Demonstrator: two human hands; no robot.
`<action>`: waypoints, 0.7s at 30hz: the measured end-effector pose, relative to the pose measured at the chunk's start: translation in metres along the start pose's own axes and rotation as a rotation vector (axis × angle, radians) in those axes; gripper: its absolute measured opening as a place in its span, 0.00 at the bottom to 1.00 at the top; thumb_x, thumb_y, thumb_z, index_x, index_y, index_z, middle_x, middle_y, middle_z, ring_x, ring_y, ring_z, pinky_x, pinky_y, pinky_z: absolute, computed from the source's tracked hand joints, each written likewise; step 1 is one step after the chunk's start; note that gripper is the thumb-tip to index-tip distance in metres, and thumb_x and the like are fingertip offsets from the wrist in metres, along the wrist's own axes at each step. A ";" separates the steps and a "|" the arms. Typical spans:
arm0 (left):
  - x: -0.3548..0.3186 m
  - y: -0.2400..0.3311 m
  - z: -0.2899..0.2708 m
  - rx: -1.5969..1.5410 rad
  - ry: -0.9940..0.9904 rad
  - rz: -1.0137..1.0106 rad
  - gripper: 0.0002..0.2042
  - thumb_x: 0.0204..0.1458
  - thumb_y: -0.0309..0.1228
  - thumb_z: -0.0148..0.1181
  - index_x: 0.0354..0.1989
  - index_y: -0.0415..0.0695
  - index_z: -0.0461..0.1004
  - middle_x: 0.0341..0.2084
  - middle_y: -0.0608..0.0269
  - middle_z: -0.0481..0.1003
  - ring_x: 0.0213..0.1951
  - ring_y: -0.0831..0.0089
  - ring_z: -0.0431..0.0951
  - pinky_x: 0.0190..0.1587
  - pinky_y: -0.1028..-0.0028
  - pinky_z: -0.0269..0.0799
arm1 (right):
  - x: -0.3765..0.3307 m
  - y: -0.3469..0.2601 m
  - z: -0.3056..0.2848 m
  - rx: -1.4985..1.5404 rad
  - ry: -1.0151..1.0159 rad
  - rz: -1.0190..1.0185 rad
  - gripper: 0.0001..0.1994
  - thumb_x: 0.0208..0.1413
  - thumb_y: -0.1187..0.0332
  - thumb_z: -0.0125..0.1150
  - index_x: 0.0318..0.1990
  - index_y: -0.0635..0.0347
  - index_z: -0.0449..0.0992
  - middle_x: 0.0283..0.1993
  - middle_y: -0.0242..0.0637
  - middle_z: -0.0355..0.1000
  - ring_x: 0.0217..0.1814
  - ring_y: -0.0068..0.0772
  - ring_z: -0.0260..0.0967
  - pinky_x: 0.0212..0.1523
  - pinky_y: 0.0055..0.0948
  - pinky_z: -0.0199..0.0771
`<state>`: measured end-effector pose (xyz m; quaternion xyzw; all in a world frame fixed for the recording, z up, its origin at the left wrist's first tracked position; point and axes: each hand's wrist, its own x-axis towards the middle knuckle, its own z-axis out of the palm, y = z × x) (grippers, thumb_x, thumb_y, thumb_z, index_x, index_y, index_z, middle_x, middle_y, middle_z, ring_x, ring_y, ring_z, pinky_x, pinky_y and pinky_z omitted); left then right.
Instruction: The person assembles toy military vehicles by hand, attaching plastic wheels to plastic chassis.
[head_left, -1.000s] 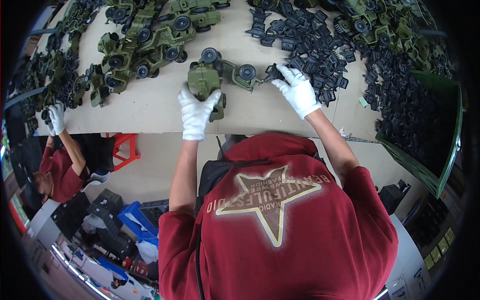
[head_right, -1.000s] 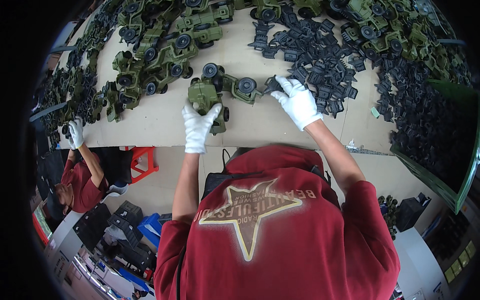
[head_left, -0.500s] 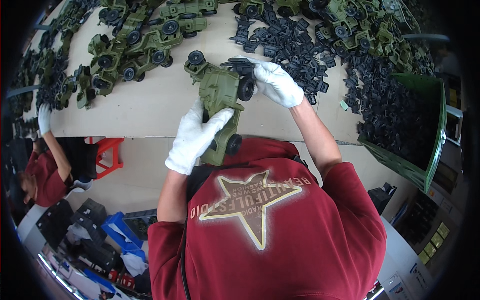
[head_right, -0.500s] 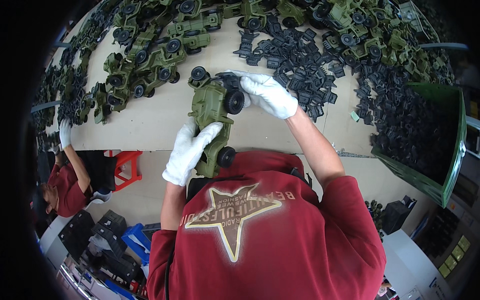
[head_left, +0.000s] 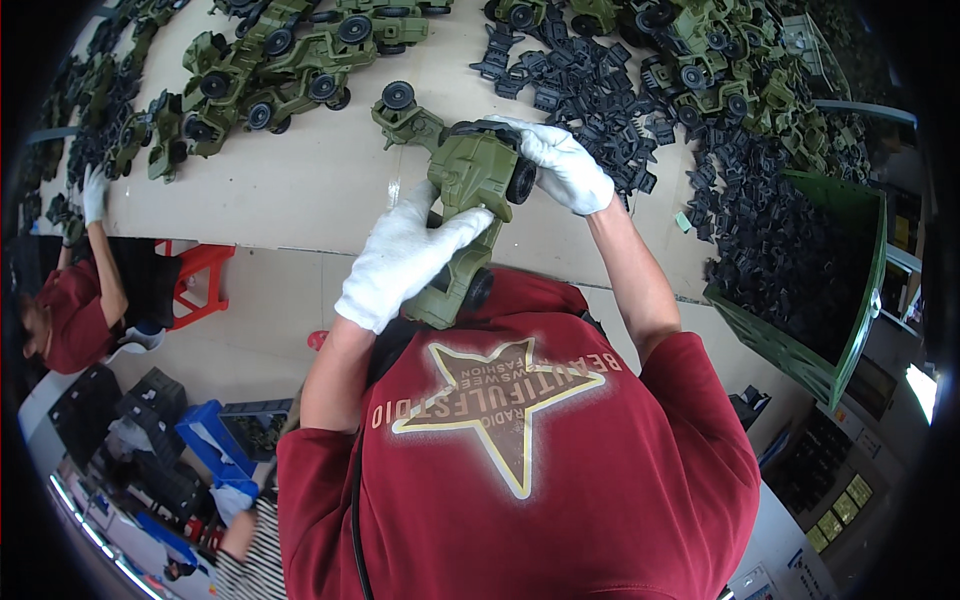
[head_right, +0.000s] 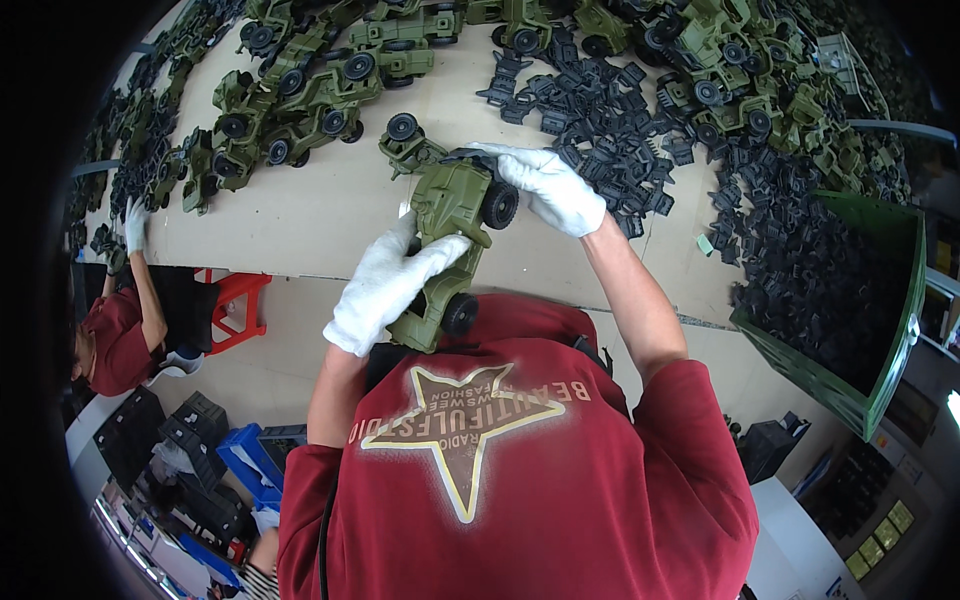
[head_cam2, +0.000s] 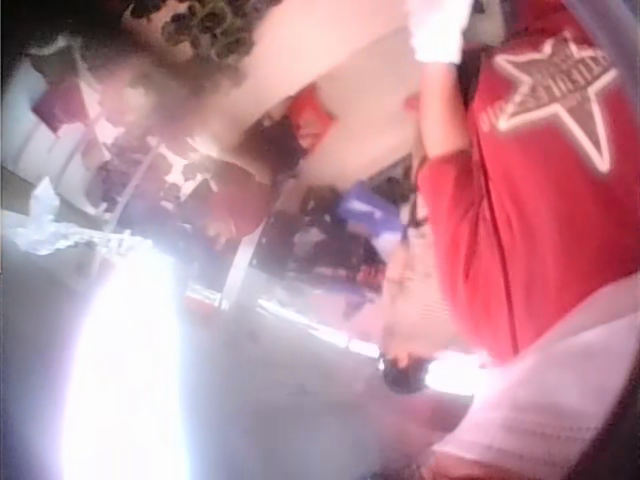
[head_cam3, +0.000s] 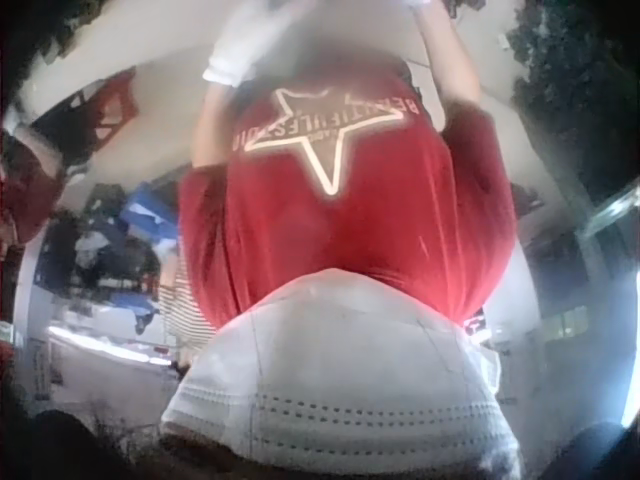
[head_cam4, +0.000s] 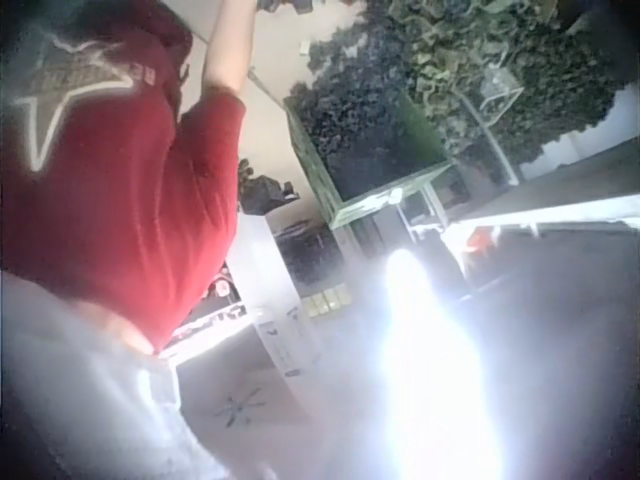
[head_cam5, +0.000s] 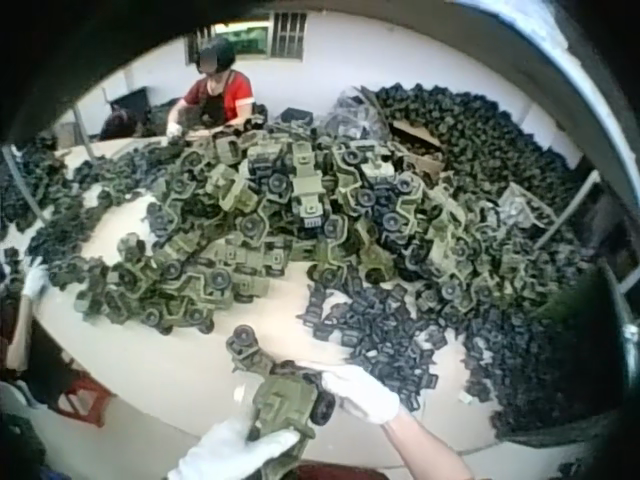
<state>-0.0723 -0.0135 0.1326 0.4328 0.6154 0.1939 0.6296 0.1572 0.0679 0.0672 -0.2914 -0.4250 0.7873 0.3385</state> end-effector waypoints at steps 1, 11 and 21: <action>0.000 -0.002 0.000 -0.044 -0.026 0.010 0.37 0.49 0.48 0.66 0.61 0.33 0.64 0.34 0.51 0.80 0.38 0.67 0.81 0.41 0.72 0.75 | -0.001 0.000 -0.003 0.010 -0.004 0.033 0.26 0.64 0.59 0.54 0.63 0.70 0.64 0.62 0.41 0.68 0.63 0.29 0.63 0.65 0.31 0.60; -0.003 0.003 0.025 0.238 0.149 -0.016 0.40 0.50 0.60 0.58 0.55 0.34 0.61 0.33 0.48 0.79 0.35 0.52 0.81 0.41 0.63 0.76 | 0.004 -0.032 0.024 -0.610 0.058 0.009 0.26 0.67 0.49 0.42 0.58 0.62 0.72 0.56 0.37 0.72 0.59 0.27 0.66 0.63 0.27 0.60; 0.050 -0.035 0.023 -0.141 0.187 0.802 0.37 0.45 0.43 0.71 0.61 0.37 0.62 0.54 0.50 0.67 0.56 0.60 0.69 0.58 0.67 0.64 | -0.004 0.008 0.048 -0.625 0.191 -0.210 0.14 0.62 0.70 0.49 0.53 0.61 0.71 0.52 0.41 0.72 0.57 0.38 0.69 0.61 0.32 0.65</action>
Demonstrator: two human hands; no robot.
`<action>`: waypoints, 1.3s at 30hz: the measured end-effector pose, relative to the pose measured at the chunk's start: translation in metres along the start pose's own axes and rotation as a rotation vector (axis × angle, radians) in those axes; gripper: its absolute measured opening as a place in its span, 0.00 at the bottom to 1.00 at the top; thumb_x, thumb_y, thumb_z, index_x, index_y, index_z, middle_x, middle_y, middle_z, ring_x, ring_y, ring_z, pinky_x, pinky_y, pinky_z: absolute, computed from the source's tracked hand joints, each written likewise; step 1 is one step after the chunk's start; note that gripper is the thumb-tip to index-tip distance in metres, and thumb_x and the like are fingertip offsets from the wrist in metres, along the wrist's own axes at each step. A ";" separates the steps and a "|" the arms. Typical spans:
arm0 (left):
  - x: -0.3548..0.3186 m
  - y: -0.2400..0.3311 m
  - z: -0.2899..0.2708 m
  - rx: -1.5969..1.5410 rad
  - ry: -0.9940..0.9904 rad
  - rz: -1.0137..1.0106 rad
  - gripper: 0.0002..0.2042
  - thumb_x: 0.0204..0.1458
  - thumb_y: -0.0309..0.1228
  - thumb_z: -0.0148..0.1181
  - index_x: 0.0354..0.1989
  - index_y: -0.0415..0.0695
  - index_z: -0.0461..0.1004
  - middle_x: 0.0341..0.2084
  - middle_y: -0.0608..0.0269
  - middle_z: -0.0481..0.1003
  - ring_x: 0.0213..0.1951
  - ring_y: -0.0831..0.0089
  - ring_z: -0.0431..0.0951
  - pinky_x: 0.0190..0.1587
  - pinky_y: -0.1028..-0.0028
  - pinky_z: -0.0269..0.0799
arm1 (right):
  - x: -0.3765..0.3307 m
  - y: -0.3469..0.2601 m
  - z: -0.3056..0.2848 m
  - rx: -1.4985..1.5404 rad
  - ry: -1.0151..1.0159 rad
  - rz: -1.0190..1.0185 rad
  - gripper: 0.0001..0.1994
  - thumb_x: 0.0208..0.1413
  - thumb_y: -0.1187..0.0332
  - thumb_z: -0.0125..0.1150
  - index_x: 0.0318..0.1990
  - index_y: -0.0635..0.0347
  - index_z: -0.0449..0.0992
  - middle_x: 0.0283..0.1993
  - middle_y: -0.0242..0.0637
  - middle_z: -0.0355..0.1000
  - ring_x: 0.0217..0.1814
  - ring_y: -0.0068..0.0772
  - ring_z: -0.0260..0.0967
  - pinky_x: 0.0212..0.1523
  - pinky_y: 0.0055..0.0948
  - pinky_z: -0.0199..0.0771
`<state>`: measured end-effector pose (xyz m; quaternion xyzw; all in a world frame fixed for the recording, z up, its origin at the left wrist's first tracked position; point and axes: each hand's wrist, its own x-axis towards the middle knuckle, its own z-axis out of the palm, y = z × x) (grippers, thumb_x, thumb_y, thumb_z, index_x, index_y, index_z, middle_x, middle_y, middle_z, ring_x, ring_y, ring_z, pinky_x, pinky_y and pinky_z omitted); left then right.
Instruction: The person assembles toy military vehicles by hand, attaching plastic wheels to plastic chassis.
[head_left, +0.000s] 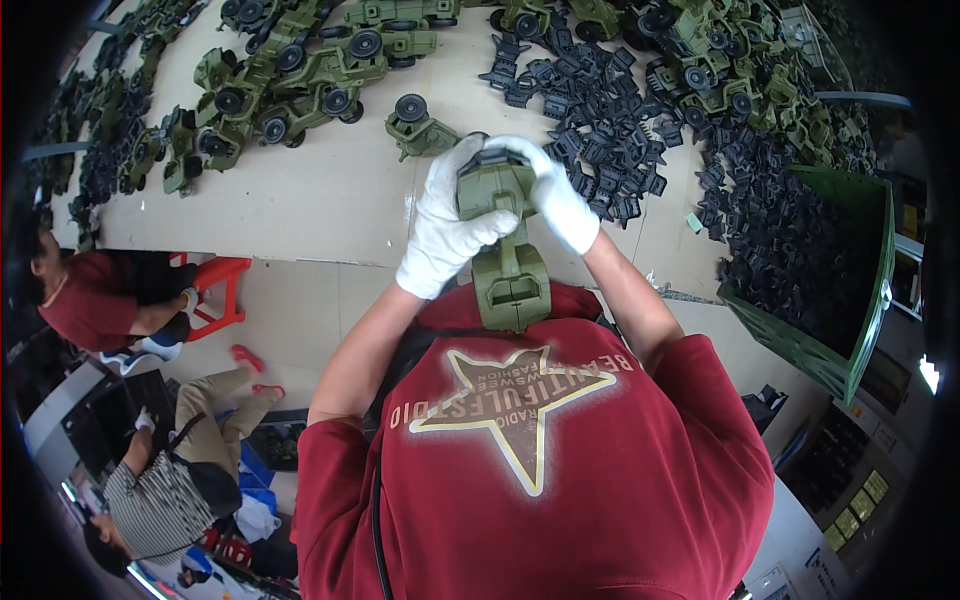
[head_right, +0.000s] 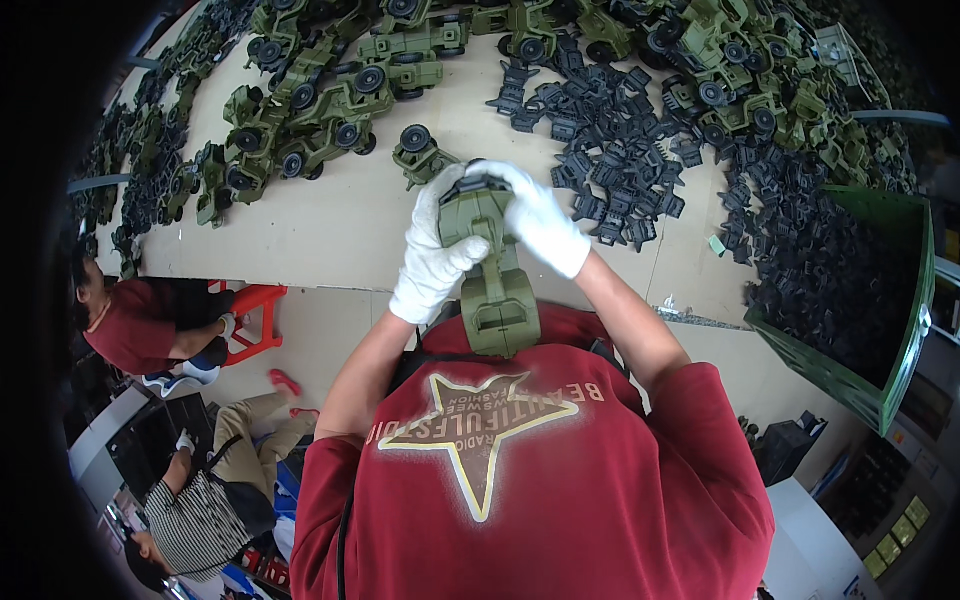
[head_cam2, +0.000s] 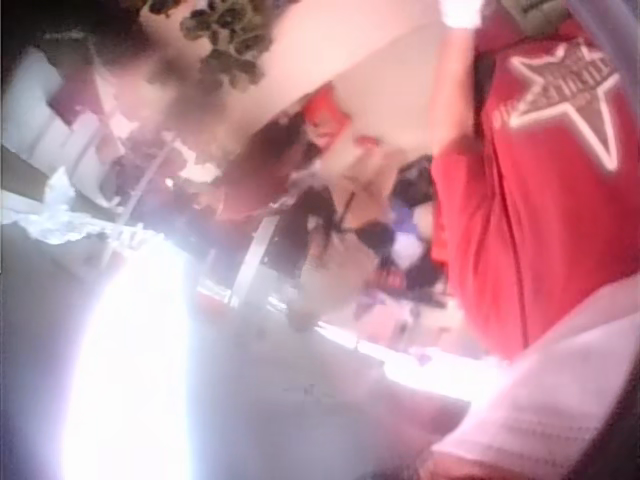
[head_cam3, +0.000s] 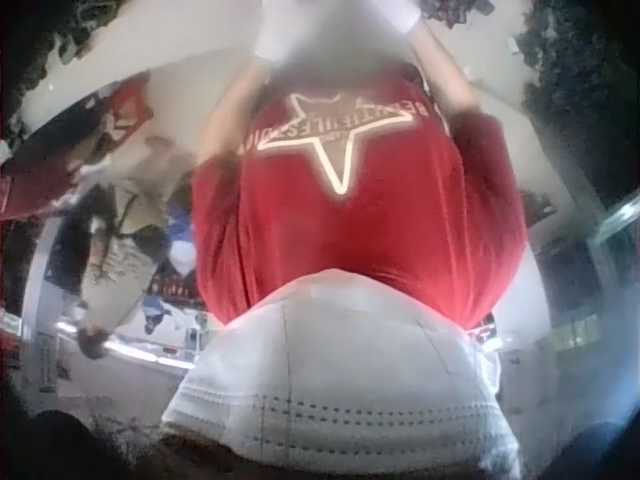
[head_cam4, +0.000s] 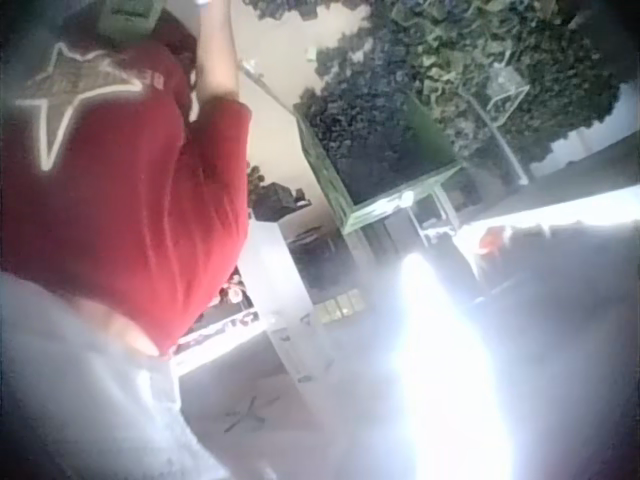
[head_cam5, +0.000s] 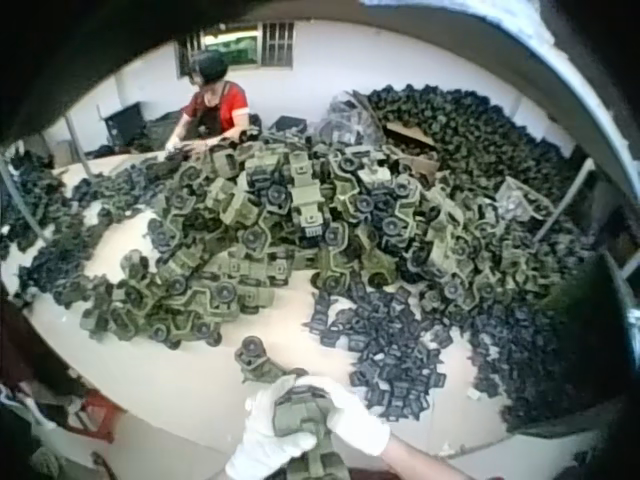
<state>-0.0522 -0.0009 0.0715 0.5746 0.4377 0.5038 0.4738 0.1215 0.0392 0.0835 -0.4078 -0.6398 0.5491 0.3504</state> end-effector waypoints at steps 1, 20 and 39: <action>0.000 0.000 0.006 -0.002 -0.008 0.000 0.37 0.45 0.43 0.71 0.61 0.37 0.62 0.54 0.50 0.67 0.56 0.60 0.69 0.58 0.67 0.64 | -0.008 0.000 0.010 -0.061 0.074 -0.093 0.18 0.53 0.77 0.54 0.53 0.61 0.70 0.49 0.44 0.72 0.55 0.41 0.70 0.57 0.33 0.68; 0.134 0.017 -0.124 -0.111 0.432 -0.513 0.53 0.49 0.68 0.52 0.71 0.40 0.40 0.64 0.43 0.59 0.64 0.51 0.61 0.54 0.60 0.70 | 0.031 0.066 -0.077 -0.370 0.574 0.281 0.14 0.57 0.62 0.61 0.46 0.60 0.77 0.47 0.44 0.74 0.46 0.37 0.74 0.49 0.32 0.73; 0.045 -0.079 -0.030 0.665 0.478 -0.296 0.28 0.41 0.27 0.68 0.52 0.37 0.62 0.39 0.53 0.71 0.37 0.62 0.75 0.42 0.64 0.73 | 0.103 0.115 -0.033 -1.315 0.080 -0.212 0.11 0.52 0.57 0.60 0.35 0.53 0.76 0.29 0.38 0.72 0.35 0.42 0.72 0.36 0.42 0.69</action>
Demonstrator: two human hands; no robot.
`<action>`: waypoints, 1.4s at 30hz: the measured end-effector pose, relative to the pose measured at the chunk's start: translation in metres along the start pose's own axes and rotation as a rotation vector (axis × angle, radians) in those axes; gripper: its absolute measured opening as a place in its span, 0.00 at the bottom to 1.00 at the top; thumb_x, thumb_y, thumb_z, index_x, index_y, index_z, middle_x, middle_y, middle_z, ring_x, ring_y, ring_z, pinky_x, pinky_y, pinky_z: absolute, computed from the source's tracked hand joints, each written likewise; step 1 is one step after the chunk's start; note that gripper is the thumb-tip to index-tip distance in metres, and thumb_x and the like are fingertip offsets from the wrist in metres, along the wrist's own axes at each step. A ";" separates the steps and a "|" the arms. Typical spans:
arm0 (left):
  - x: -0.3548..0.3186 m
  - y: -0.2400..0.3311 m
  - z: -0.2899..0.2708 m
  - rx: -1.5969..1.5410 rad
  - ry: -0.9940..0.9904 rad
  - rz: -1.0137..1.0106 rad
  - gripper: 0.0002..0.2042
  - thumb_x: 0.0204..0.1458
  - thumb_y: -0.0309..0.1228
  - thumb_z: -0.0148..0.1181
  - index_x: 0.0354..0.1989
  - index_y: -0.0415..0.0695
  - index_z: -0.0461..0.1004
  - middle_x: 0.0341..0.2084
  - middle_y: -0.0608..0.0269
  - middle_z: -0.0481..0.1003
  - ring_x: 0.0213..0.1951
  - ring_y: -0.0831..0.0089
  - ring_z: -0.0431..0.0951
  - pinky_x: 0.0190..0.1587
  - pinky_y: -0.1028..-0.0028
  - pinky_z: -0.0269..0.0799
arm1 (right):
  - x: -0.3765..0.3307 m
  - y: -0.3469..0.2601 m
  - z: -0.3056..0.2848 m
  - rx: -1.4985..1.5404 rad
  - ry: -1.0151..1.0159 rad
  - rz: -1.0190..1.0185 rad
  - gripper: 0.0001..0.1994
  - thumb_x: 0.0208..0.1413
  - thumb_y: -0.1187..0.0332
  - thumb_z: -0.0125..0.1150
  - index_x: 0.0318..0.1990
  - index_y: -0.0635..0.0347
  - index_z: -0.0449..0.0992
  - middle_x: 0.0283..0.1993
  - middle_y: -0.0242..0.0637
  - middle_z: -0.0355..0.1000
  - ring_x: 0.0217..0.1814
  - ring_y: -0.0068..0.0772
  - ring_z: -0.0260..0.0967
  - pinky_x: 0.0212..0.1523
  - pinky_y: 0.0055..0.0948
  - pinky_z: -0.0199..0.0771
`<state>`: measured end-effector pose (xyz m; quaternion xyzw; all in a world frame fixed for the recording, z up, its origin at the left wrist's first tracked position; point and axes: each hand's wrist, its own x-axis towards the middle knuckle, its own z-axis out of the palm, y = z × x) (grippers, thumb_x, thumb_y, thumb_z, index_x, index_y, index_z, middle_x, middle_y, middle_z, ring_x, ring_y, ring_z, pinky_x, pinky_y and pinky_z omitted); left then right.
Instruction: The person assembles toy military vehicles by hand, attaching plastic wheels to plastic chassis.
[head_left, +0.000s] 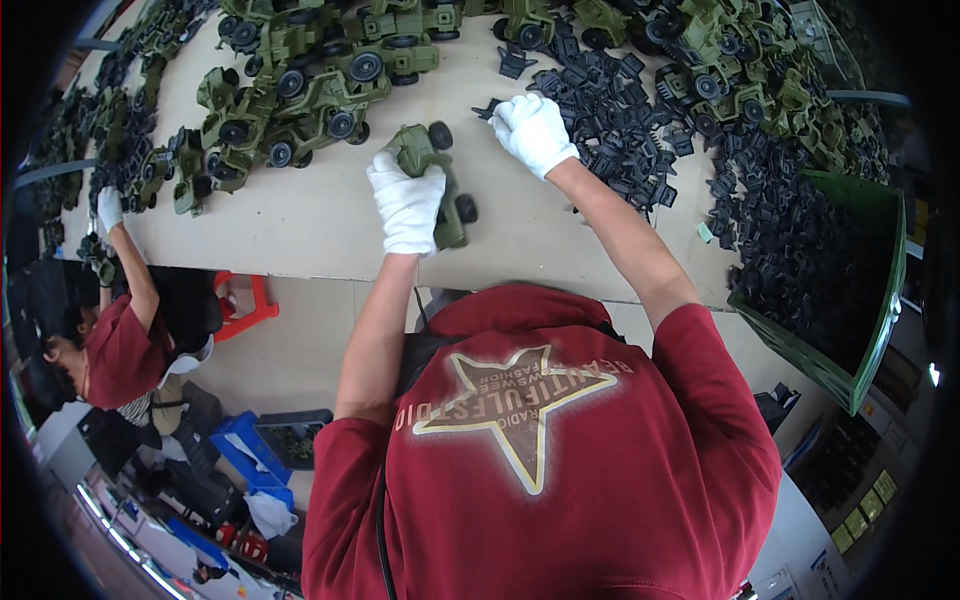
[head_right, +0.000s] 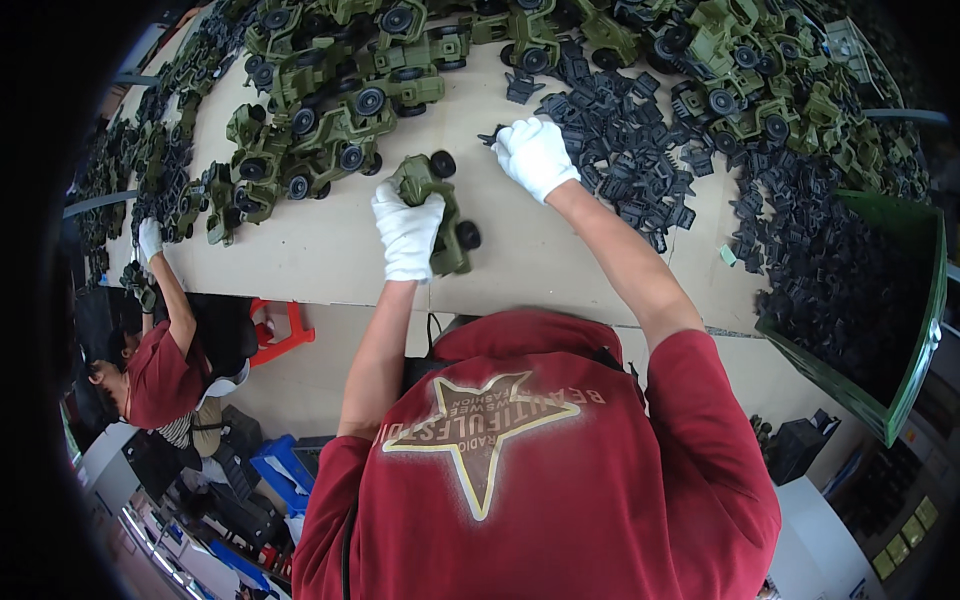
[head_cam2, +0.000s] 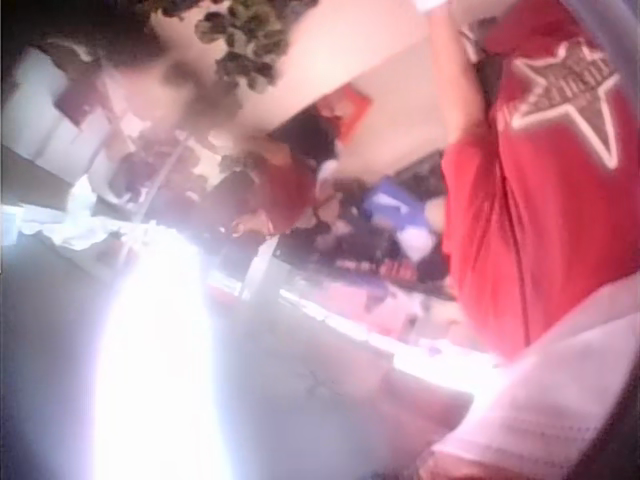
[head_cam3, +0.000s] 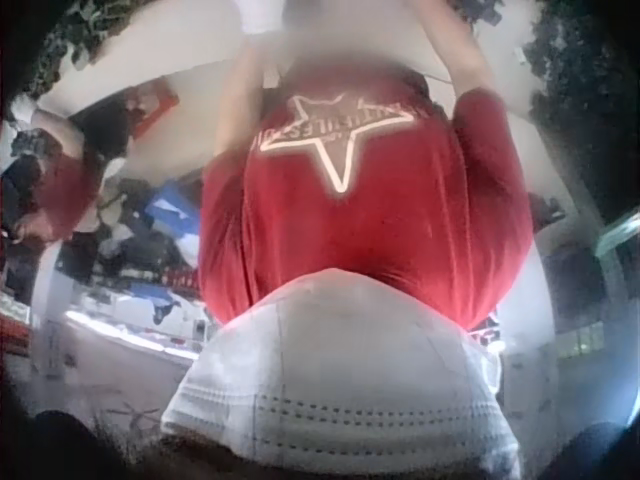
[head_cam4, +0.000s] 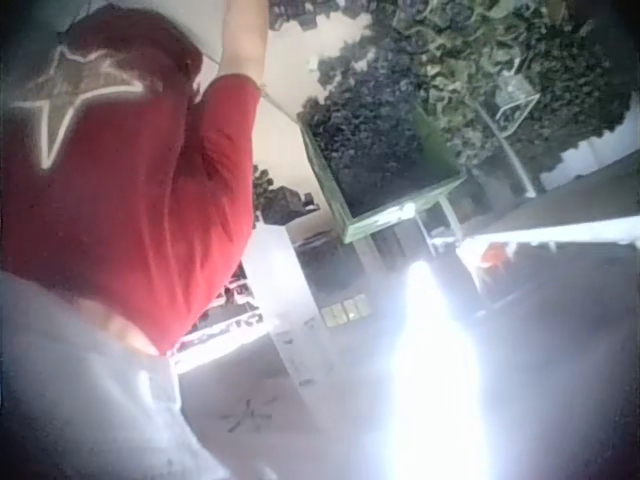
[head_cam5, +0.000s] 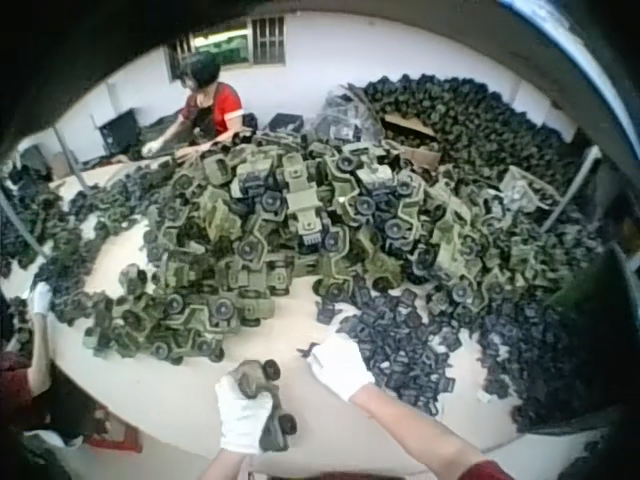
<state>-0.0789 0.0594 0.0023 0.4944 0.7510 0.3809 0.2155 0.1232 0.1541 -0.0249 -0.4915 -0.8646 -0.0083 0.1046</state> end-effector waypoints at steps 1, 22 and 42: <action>-0.004 0.012 -0.016 0.190 -0.099 0.032 0.29 0.41 0.29 0.66 0.54 0.40 0.62 0.42 0.49 0.69 0.39 0.52 0.75 0.43 0.59 0.73 | -0.008 -0.004 -0.002 0.089 0.072 0.033 0.13 0.56 0.56 0.59 0.35 0.56 0.77 0.27 0.36 0.73 0.30 0.35 0.71 0.31 0.37 0.69; -0.001 -0.022 -0.048 -0.402 -0.684 -0.425 0.29 0.43 0.31 0.74 0.55 0.38 0.69 0.40 0.63 0.79 0.38 0.79 0.79 0.43 0.76 0.76 | 0.003 -0.033 -0.048 0.333 -0.721 0.641 0.28 0.55 0.45 0.56 0.47 0.63 0.79 0.46 0.53 0.77 0.50 0.49 0.75 0.53 0.38 0.72; -0.027 0.088 -0.089 -0.592 -1.021 -0.486 0.20 0.51 0.27 0.67 0.51 0.32 0.72 0.38 0.60 0.79 0.37 0.78 0.78 0.40 0.77 0.77 | -0.069 -0.024 -0.085 2.122 -0.397 0.396 0.26 0.63 0.62 0.55 0.63 0.70 0.63 0.63 0.42 0.66 0.67 0.31 0.60 0.68 0.31 0.58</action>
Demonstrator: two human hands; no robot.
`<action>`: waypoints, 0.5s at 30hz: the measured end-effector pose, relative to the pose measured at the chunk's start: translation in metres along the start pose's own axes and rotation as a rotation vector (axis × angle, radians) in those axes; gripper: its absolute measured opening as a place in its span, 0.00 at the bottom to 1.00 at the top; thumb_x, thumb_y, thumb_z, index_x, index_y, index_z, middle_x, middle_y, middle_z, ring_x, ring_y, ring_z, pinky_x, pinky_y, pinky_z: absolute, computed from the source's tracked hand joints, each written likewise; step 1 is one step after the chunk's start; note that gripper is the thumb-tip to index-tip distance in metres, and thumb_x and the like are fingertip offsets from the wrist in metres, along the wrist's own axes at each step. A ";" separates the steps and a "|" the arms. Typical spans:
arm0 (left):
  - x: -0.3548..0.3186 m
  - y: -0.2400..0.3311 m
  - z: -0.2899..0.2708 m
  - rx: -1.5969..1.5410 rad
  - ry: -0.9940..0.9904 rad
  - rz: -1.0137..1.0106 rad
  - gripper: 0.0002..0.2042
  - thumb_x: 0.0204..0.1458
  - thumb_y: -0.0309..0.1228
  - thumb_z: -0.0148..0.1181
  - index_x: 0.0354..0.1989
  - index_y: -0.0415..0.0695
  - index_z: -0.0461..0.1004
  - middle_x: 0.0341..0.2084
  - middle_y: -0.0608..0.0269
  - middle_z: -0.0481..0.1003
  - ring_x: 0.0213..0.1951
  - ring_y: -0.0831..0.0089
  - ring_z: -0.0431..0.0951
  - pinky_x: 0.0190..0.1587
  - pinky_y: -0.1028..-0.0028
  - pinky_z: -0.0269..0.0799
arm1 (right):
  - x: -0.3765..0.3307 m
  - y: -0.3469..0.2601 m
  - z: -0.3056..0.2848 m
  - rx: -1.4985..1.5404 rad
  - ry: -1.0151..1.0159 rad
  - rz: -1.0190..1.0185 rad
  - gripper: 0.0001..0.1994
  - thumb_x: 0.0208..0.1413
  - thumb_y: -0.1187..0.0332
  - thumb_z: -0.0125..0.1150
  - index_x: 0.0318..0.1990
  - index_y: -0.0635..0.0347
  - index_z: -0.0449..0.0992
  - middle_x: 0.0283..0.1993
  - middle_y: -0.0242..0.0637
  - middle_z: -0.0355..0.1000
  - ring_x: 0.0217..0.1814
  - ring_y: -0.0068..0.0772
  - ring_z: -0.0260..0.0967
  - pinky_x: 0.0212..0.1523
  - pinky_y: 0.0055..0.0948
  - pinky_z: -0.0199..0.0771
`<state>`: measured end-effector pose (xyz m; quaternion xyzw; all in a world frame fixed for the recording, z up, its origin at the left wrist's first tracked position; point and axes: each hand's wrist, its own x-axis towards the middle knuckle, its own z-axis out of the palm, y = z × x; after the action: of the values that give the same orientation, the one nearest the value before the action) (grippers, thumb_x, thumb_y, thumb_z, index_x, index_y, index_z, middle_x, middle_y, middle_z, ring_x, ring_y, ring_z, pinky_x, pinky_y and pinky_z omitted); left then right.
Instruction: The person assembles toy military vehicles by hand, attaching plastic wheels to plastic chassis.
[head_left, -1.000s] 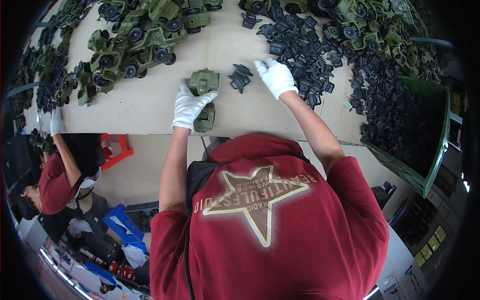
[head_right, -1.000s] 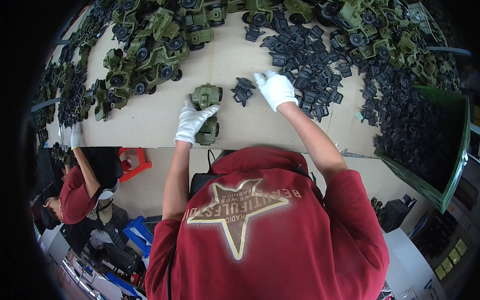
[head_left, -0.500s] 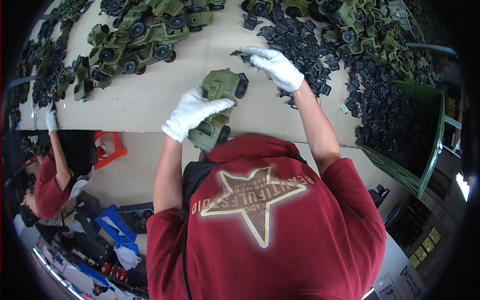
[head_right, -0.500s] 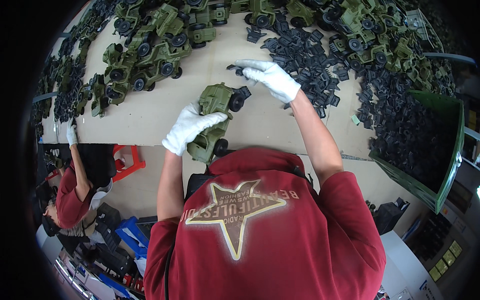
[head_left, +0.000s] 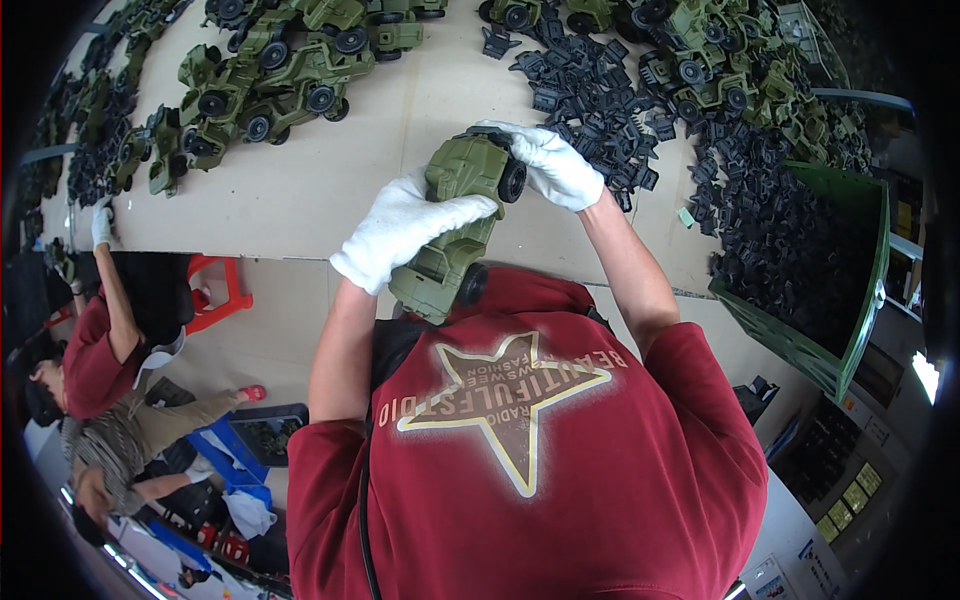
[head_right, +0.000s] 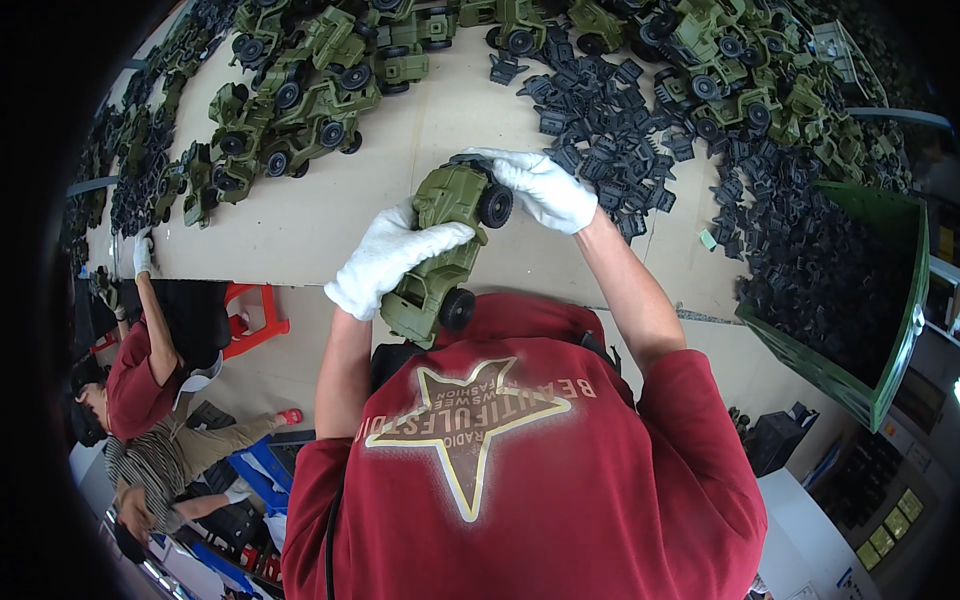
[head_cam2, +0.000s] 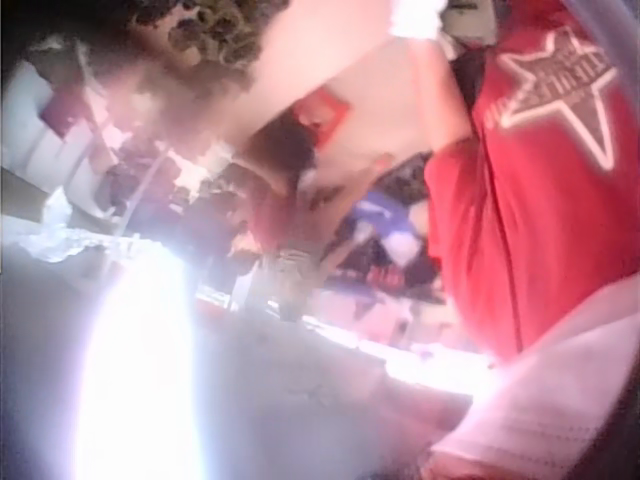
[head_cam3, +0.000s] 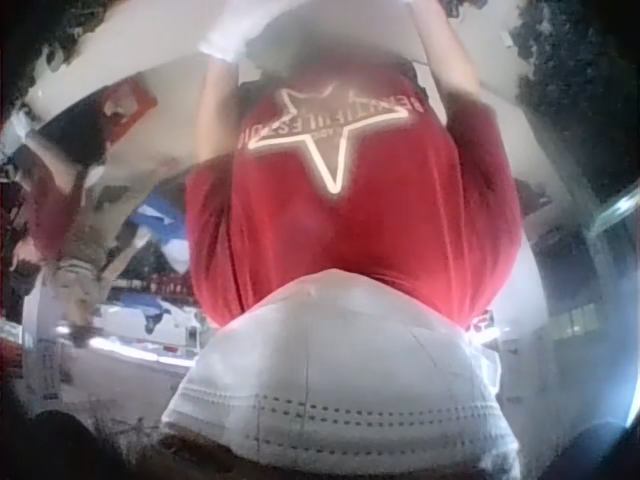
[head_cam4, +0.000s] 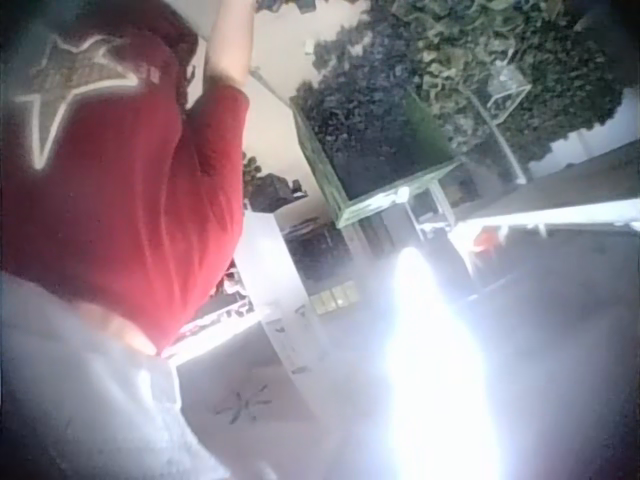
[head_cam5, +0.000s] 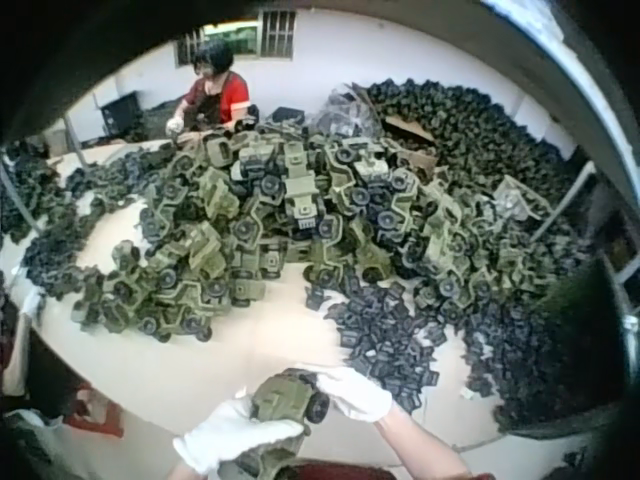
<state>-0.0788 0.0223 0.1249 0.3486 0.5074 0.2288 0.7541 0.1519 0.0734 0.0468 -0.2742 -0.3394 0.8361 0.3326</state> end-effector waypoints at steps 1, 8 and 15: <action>0.000 -0.003 0.000 -0.018 -0.010 0.024 0.21 0.49 0.30 0.69 0.49 0.33 0.73 0.37 0.61 0.79 0.36 0.78 0.78 0.40 0.77 0.76 | -0.001 -0.002 0.001 -0.041 -0.006 -0.001 0.26 0.62 0.61 0.56 0.63 0.70 0.64 0.63 0.42 0.66 0.66 0.31 0.61 0.67 0.30 0.59; -0.005 -0.005 0.006 -0.106 -0.025 0.053 0.19 0.49 0.32 0.70 0.46 0.35 0.76 0.37 0.62 0.79 0.36 0.80 0.78 0.40 0.77 0.76 | 0.002 -0.010 -0.010 -0.222 -0.075 0.033 0.27 0.59 0.57 0.59 0.61 0.65 0.68 0.61 0.40 0.69 0.64 0.31 0.64 0.64 0.30 0.62; 0.024 -0.047 0.031 0.039 0.320 0.364 0.48 0.40 0.39 0.76 0.66 0.31 0.54 0.36 0.61 0.80 0.37 0.73 0.79 0.43 0.76 0.75 | 0.007 -0.013 0.031 -0.510 0.137 -0.109 0.31 0.69 0.47 0.33 0.53 0.65 0.74 0.53 0.39 0.73 0.58 0.28 0.67 0.62 0.29 0.62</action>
<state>-0.0413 -0.0007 0.0817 0.4081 0.5536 0.4035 0.6035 0.1309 0.0738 0.0744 -0.3866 -0.5301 0.6837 0.3195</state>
